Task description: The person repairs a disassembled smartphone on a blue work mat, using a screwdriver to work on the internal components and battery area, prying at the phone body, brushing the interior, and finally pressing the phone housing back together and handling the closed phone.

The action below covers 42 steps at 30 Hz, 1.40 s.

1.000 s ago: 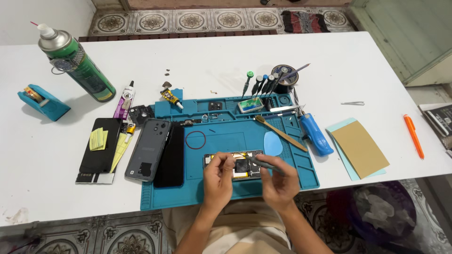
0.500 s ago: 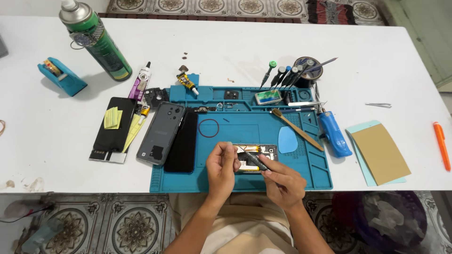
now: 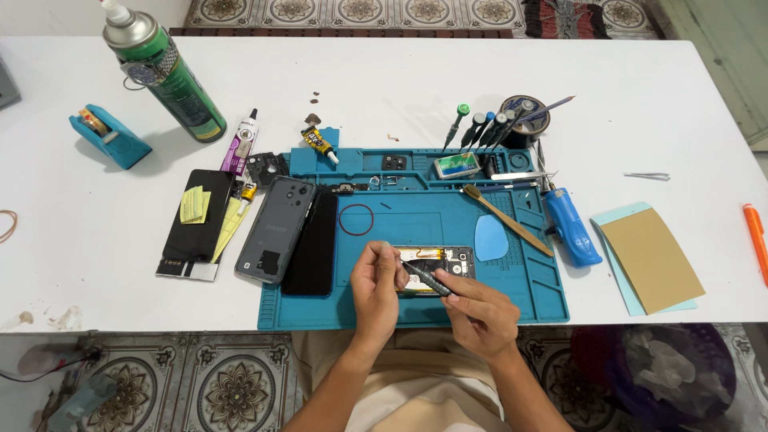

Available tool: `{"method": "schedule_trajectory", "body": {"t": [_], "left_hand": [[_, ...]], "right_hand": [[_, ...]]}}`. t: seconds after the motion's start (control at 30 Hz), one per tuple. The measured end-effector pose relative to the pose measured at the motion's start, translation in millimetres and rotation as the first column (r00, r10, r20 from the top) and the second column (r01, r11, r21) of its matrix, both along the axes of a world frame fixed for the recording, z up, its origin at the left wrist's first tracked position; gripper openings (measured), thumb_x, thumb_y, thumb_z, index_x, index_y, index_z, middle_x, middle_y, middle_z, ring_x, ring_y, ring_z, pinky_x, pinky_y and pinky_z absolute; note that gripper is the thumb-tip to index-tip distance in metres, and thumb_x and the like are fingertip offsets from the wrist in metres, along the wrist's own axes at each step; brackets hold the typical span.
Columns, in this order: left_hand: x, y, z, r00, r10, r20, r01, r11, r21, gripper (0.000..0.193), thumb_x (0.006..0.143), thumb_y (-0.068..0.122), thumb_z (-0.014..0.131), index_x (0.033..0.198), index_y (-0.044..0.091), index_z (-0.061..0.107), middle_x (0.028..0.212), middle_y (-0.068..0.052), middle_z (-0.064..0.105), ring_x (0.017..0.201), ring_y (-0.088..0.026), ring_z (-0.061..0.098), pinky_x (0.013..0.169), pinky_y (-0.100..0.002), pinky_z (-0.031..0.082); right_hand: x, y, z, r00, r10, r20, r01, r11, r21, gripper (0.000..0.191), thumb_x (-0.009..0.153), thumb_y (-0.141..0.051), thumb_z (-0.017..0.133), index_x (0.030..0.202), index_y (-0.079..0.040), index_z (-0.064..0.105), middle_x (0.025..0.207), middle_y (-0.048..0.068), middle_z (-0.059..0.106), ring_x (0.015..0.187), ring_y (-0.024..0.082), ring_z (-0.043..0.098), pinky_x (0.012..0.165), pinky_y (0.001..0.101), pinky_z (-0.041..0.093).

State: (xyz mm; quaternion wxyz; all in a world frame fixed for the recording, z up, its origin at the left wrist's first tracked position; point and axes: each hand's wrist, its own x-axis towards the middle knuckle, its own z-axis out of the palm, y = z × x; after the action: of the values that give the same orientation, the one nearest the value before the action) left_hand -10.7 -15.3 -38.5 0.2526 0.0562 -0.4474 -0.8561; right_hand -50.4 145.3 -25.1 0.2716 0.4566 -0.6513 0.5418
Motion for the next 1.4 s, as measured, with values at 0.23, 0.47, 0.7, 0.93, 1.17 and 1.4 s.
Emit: {"method": "schedule_trajectory", "body": {"t": [0.23,0.47,0.7,0.93,1.17,1.4], "left_hand": [[-1.5,0.0,-1.9,1.0,0.024,0.017,-0.023,1.0,-0.018,0.027,0.11,0.026,0.054,0.093,0.005,0.053,0.08,0.001,0.051,0.063,-0.005,0.046,0.056,-0.022,0.039],[-1.6,0.1,-2.6,1.0,0.02,0.018,-0.02,1.0,-0.016,0.026,0.11,0.025,0.054,0.093,0.005,0.053,0.081,0.001,0.051,0.064,-0.005,0.046,0.057,-0.022,0.04],[-1.6,0.6,-3.2,0.999,0.021,0.025,-0.02,0.999,-0.051,0.027,0.11,0.026,0.052,0.094,0.005,0.053,0.081,0.001,0.051,0.063,-0.005,0.045,0.056,-0.022,0.039],[-1.0,-0.9,-3.0,0.999,0.028,0.041,-0.025,0.997,-0.071,0.028,0.11,0.026,0.051,0.092,0.005,0.053,0.075,0.002,0.05,0.061,-0.005,0.045,0.054,-0.022,0.038],[-1.9,-0.7,-4.1,0.998,0.036,0.054,-0.033,0.997,-0.064,0.026,0.109,0.025,0.052,0.094,0.004,0.055,0.078,0.001,0.052,0.063,-0.005,0.046,0.055,-0.022,0.038],[-1.5,-0.3,-5.6,0.999,0.018,0.043,-0.015,0.998,-0.064,0.026,0.111,0.025,0.053,0.096,0.004,0.055,0.079,0.0,0.052,0.064,-0.005,0.046,0.057,-0.022,0.039]], "right_hand": [[-1.3,0.4,-4.0,1.0,0.023,0.021,-0.022,1.0,-0.016,0.025,0.088,0.006,0.076,0.106,-0.006,0.064,0.112,0.025,0.074,0.093,0.029,0.08,0.077,0.0337,0.064],[-1.7,0.5,-4.4,0.999,0.03,0.015,-0.029,0.999,-0.016,0.023,0.089,0.004,0.075,0.106,-0.006,0.064,0.113,0.026,0.074,0.095,0.031,0.08,0.078,0.0343,0.064],[-1.0,1.1,-3.5,0.999,0.023,0.025,-0.023,1.0,-0.011,0.023,0.089,0.004,0.076,0.105,-0.007,0.064,0.112,0.025,0.074,0.094,0.029,0.08,0.078,0.0338,0.064],[-1.1,-0.5,-0.9,1.0,0.016,-0.001,-0.016,1.0,0.002,0.024,0.088,0.003,0.078,0.106,-0.007,0.064,0.114,0.024,0.074,0.098,0.032,0.079,0.081,0.0363,0.064],[-1.4,-0.4,-2.8,1.0,0.027,0.014,-0.027,1.0,-0.01,0.025,0.086,0.005,0.077,0.105,-0.005,0.065,0.113,0.025,0.074,0.092,0.03,0.08,0.077,0.0342,0.064],[-1.2,0.8,-6.2,0.999,0.021,0.028,-0.021,1.0,-0.015,0.026,0.087,0.006,0.076,0.106,-0.007,0.063,0.113,0.025,0.074,0.091,0.029,0.08,0.076,0.0326,0.064]]}}
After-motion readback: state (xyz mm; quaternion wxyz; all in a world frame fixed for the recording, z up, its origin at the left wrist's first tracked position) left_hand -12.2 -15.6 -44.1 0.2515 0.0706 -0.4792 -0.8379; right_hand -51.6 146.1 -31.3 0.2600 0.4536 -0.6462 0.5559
